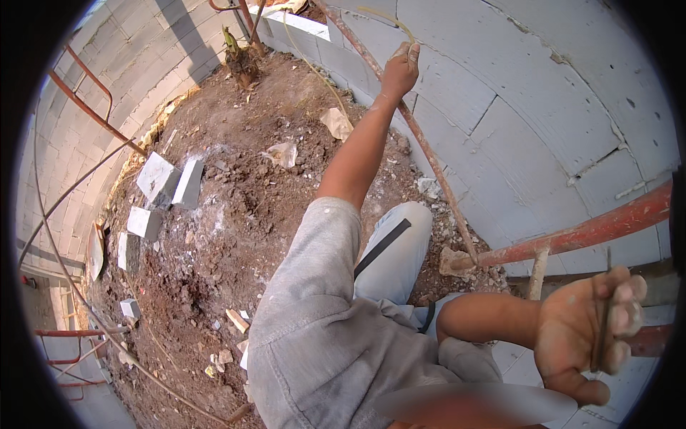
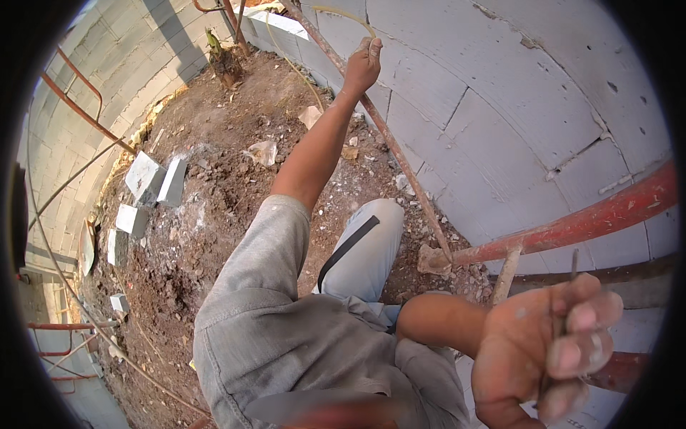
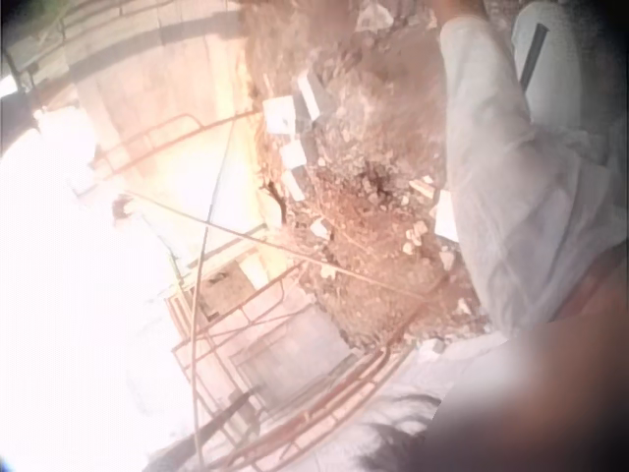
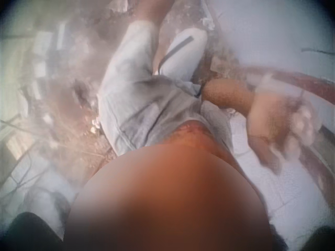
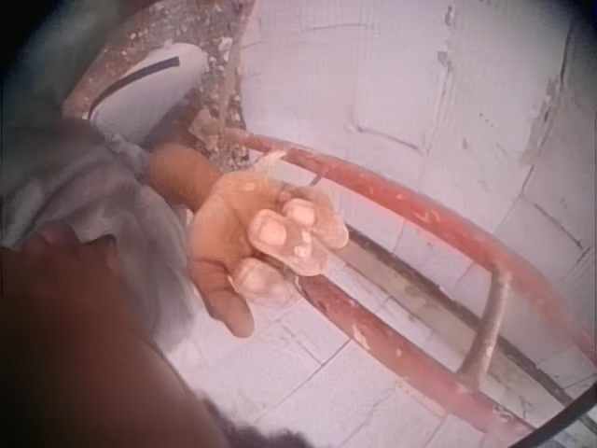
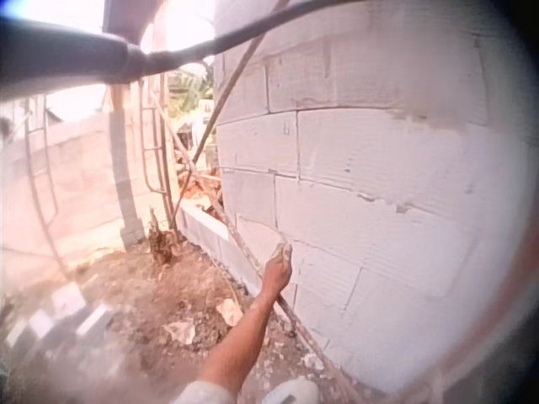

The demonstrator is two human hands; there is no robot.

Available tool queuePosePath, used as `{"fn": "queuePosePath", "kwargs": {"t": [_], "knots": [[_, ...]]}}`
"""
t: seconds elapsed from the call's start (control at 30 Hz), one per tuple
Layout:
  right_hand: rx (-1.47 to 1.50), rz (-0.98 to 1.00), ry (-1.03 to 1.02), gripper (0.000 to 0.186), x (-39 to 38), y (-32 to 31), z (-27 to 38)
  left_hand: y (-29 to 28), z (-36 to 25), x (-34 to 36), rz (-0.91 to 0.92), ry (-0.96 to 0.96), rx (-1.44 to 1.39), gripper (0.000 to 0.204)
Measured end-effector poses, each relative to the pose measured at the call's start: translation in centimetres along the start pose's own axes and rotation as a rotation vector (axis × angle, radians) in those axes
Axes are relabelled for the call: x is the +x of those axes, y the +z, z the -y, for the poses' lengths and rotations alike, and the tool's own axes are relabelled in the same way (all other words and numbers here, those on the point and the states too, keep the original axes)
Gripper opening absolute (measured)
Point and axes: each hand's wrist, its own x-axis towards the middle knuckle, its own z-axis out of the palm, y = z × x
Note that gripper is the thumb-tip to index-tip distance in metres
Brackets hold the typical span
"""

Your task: The person routes a yellow conduit along a curved concrete block wall, secures it with a metal rod, and uses a knife to cut the conduit to length.

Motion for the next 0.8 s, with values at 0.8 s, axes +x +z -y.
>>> {"fn": "queuePosePath", "kwargs": {"t": [0.8], "knots": [[-1.001, 0.322, 0.751, 0.023, -10.7, -5.1, -9.7, -7.5, 2.8, 9.5, 0.234, 0.169, 0.049, 0.038]]}}
